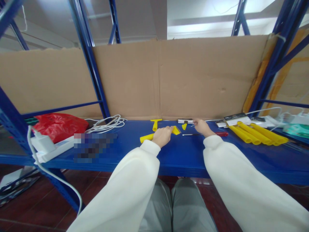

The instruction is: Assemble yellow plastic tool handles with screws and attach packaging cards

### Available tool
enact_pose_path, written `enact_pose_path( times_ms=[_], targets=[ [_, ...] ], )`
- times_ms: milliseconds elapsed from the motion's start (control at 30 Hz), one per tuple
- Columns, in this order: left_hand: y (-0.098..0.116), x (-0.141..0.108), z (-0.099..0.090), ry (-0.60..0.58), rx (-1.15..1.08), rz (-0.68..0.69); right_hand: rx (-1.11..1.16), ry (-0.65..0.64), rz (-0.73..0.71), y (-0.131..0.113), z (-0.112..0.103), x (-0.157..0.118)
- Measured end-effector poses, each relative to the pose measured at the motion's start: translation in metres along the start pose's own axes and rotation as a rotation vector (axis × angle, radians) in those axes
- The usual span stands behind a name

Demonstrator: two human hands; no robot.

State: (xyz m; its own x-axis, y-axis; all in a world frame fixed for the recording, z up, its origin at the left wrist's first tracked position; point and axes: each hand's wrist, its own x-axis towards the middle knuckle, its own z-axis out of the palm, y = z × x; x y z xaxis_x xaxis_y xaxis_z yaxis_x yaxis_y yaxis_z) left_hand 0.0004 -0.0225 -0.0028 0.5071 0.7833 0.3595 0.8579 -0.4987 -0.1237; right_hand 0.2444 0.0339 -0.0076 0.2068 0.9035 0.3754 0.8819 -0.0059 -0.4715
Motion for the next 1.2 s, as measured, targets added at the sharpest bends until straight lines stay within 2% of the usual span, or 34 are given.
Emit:
enact_pose_path(
  times_ms=[133, 467, 967, 1200],
  targets=[
    [0.000, -0.001, 0.000, -0.051, -0.011, 0.073, -0.234, -0.138, 0.059, 0.012, 0.003, 0.001],
    [-0.001, 0.001, 0.007, -0.104, -0.058, 0.171, -0.377, -0.231, 0.019, 0.009, 0.010, 0.002],
    [0.000, 0.000, 0.007, -0.086, -0.103, 0.162, -0.349, -0.174, -0.081, 0.000, 0.008, 0.006],
    [-0.001, 0.001, 0.008, -0.085, -0.104, 0.151, -0.369, -0.180, -0.014, -0.005, 0.006, 0.005]
  ],
)
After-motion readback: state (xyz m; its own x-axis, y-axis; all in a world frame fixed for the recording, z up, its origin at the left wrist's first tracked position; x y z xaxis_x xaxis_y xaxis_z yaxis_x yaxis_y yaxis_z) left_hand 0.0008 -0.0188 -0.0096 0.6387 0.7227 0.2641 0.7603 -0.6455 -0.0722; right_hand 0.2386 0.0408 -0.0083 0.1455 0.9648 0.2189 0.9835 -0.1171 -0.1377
